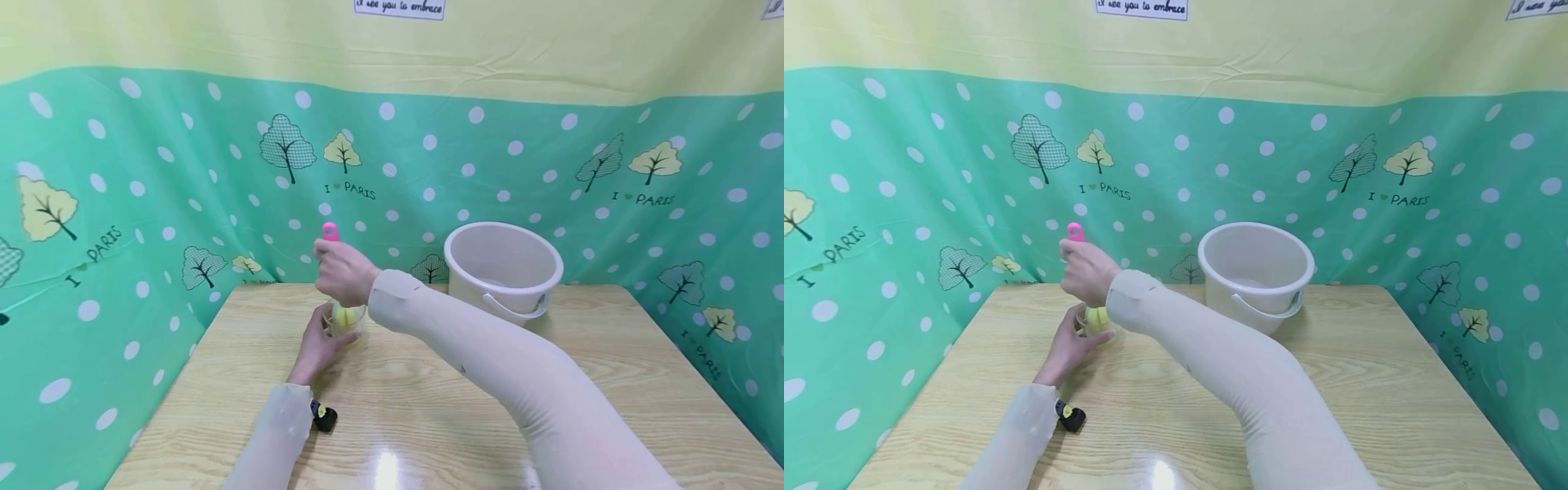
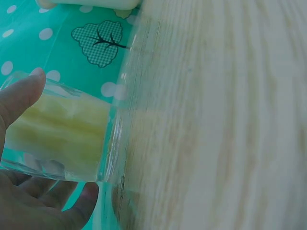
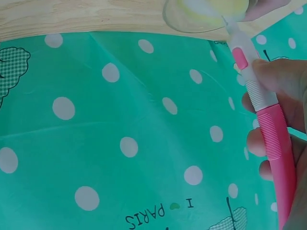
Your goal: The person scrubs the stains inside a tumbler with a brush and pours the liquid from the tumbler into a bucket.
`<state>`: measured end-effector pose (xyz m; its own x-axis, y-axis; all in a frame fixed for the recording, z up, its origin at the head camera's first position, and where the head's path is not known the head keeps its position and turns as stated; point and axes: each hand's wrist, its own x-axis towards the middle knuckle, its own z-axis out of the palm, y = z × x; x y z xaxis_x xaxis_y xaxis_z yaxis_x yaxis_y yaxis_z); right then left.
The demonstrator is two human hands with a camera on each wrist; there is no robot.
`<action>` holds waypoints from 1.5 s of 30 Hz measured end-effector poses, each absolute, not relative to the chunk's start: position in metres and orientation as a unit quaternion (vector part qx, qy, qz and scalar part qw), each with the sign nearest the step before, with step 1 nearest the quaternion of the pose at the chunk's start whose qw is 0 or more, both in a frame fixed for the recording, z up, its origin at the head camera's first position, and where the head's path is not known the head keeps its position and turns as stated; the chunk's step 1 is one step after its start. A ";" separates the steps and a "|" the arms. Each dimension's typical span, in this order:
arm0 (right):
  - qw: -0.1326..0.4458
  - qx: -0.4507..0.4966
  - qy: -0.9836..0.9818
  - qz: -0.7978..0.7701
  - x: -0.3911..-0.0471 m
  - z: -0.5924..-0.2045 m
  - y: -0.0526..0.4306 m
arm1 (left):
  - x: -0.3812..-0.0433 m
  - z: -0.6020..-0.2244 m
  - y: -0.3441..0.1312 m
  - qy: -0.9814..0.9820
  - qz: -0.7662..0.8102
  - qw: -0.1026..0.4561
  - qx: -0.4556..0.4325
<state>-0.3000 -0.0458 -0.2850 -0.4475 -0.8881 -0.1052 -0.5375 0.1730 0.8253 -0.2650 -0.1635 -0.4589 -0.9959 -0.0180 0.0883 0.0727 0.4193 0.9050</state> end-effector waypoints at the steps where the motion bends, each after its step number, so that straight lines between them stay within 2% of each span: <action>1: 0.207 0.485 -0.737 -0.423 -0.299 -0.285 -0.046 | -0.265 -0.459 -0.163 -0.841 -0.539 0.041 -0.016; 26: 0.236 0.486 -0.730 -0.418 -0.292 -0.289 -0.060 | -0.267 -0.460 -0.165 -0.840 -0.537 0.074 -0.031; 45: 0.222 0.435 -0.769 -0.413 -0.305 -0.291 -0.056 | -0.265 -0.460 -0.164 -0.832 -0.552 0.049 -0.027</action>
<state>-0.3050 -0.0556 -0.2909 -0.5228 -0.8522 -0.0187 -0.4863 0.2802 0.8276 -0.2649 -0.1639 -0.4605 -0.9937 -0.0104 0.1117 0.0989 0.3886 0.9161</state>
